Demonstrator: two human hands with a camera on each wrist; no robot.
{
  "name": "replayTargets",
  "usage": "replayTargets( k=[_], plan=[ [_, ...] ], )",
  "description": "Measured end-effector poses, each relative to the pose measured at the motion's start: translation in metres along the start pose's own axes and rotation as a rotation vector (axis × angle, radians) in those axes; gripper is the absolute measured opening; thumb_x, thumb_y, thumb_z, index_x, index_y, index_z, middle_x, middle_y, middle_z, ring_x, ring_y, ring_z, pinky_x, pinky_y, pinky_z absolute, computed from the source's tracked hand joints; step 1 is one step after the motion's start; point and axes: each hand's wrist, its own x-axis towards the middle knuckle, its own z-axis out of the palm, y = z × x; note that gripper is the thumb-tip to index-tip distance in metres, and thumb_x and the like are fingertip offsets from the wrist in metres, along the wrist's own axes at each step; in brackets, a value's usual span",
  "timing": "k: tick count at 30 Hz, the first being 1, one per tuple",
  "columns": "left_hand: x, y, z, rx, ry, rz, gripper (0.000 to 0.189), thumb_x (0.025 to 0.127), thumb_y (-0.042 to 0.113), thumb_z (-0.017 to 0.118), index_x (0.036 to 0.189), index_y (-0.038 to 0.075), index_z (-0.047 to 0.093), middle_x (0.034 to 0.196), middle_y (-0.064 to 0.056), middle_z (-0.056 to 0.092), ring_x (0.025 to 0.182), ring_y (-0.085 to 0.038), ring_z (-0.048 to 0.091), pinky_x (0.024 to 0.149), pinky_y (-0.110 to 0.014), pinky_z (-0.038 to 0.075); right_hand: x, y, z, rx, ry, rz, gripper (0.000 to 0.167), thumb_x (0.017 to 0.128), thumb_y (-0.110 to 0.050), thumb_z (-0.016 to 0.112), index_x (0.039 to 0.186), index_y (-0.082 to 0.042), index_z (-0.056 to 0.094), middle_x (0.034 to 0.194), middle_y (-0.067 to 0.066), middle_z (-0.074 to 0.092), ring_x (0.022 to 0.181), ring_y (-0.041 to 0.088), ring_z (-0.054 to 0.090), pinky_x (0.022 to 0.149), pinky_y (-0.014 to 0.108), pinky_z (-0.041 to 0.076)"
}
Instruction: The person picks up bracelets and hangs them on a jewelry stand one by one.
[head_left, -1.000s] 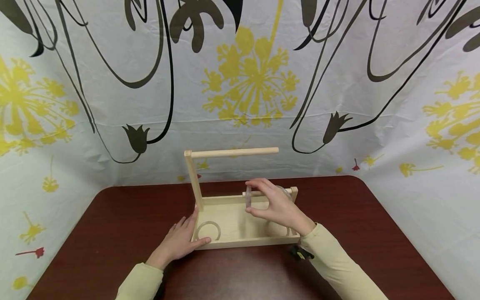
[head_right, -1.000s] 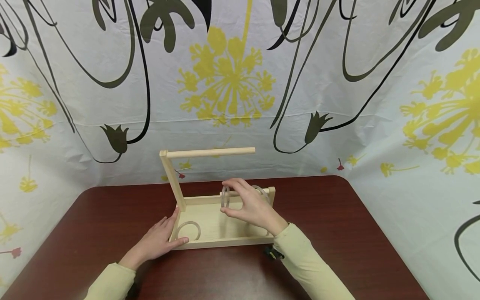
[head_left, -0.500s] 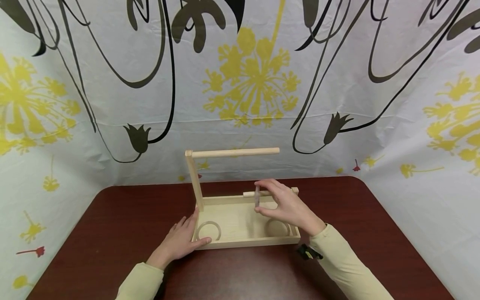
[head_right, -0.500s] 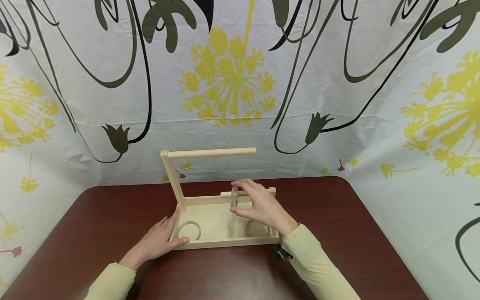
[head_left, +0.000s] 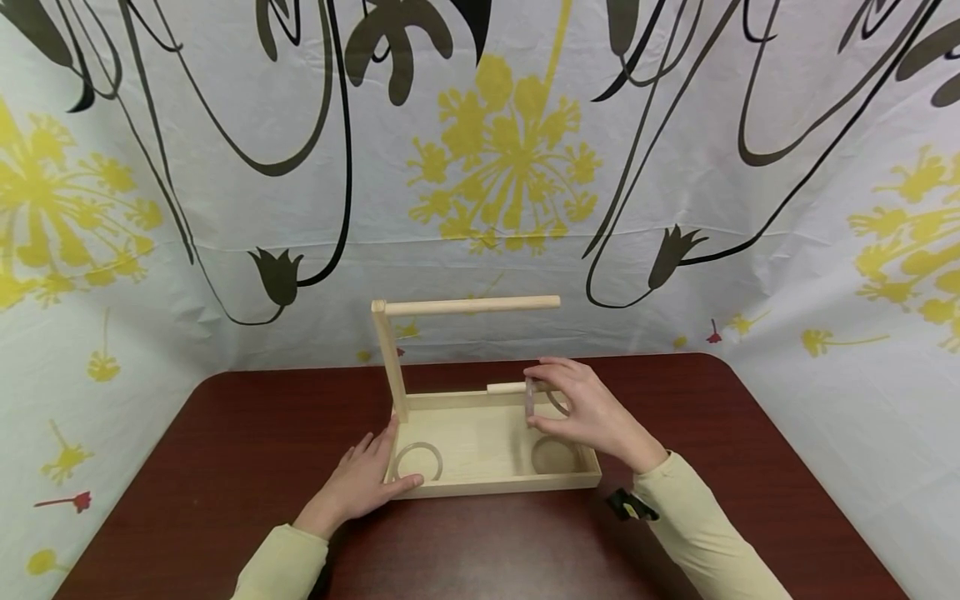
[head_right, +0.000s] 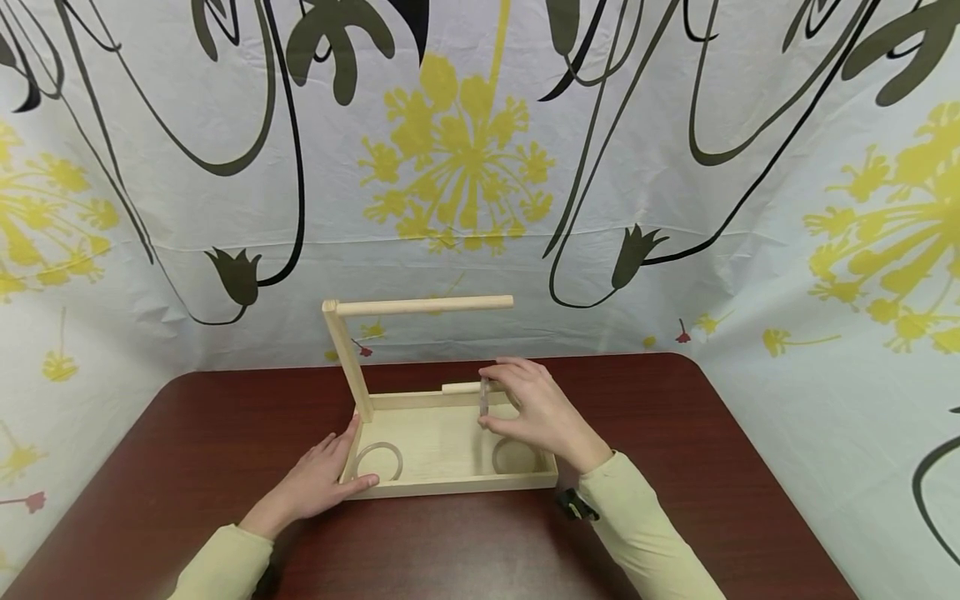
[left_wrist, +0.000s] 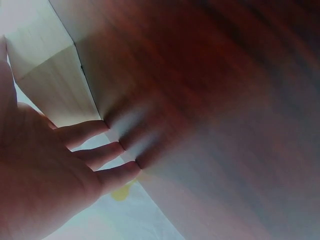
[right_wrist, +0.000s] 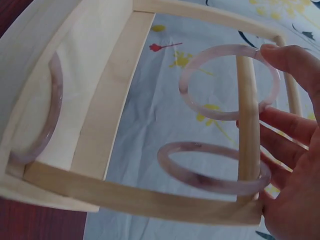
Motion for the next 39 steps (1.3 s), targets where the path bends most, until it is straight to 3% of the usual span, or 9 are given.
replayTargets(
  k=[7, 15, 22, 28, 32, 39],
  plan=[
    [0.000, 0.000, 0.001, 0.003, -0.005, -0.004, 0.100, 0.088, 0.058, 0.060, 0.154, 0.001, 0.011, 0.150, -0.024, 0.033, 0.132, -0.052, 0.030, 0.101, -0.067, 0.025, -0.005, 0.009, -0.003, 0.015, -0.003, -0.013, 0.059, 0.074, -0.028, 0.083, 0.125, -0.006, 0.063, 0.114, -0.001, 0.068, 0.124, 0.033, 0.046, 0.100, 0.053, 0.033],
    [0.000, -0.001, 0.001, 0.003, -0.013, -0.006, 0.101, 0.088, 0.060, 0.059, 0.154, 0.002, 0.011, 0.150, -0.023, 0.032, 0.133, -0.051, 0.029, 0.102, -0.066, 0.025, -0.007, 0.013, -0.006, 0.013, -0.009, -0.059, 0.059, 0.075, -0.022, 0.083, 0.127, -0.002, 0.062, 0.125, 0.010, 0.061, 0.123, 0.035, 0.049, 0.100, 0.054, 0.032],
    [0.000, -0.001, 0.000, -0.007, -0.022, -0.009, 0.100, 0.089, 0.060, 0.059, 0.154, 0.001, 0.010, 0.150, -0.024, 0.031, 0.134, -0.052, 0.028, 0.102, -0.067, 0.023, -0.008, 0.014, -0.008, 0.044, -0.020, -0.050, 0.058, 0.076, -0.018, 0.080, 0.129, -0.005, 0.061, 0.128, 0.008, 0.059, 0.119, 0.027, 0.051, 0.098, 0.050, 0.035],
    [0.000, 0.001, -0.002, -0.002, -0.026, -0.005, 0.101, 0.089, 0.060, 0.058, 0.154, 0.001, 0.010, 0.152, -0.022, 0.030, 0.133, -0.052, 0.028, 0.102, -0.067, 0.024, -0.010, 0.014, -0.011, 0.061, -0.030, -0.026, 0.058, 0.079, -0.019, 0.078, 0.131, -0.005, 0.059, 0.129, 0.006, 0.058, 0.118, 0.025, 0.052, 0.096, 0.046, 0.039],
    [0.000, 0.001, -0.002, -0.007, -0.014, -0.002, 0.102, 0.088, 0.061, 0.059, 0.154, 0.000, 0.012, 0.151, -0.022, 0.031, 0.133, -0.052, 0.029, 0.101, -0.067, 0.026, -0.015, 0.016, -0.013, 0.082, 0.004, 0.002, 0.057, 0.080, -0.016, 0.079, 0.132, -0.005, 0.058, 0.130, 0.007, 0.056, 0.118, 0.025, 0.052, 0.094, 0.045, 0.041],
    [-0.001, 0.002, -0.001, 0.028, 0.064, 0.051, 0.101, 0.087, 0.059, 0.062, 0.151, -0.005, 0.018, 0.150, -0.032, 0.024, 0.133, -0.050, 0.030, 0.102, -0.060, 0.032, -0.032, 0.022, -0.016, 0.109, 0.081, 0.079, 0.061, 0.079, -0.007, 0.079, 0.135, -0.004, 0.055, 0.138, 0.008, 0.048, 0.126, 0.027, 0.044, 0.094, 0.047, 0.041]
  ],
)
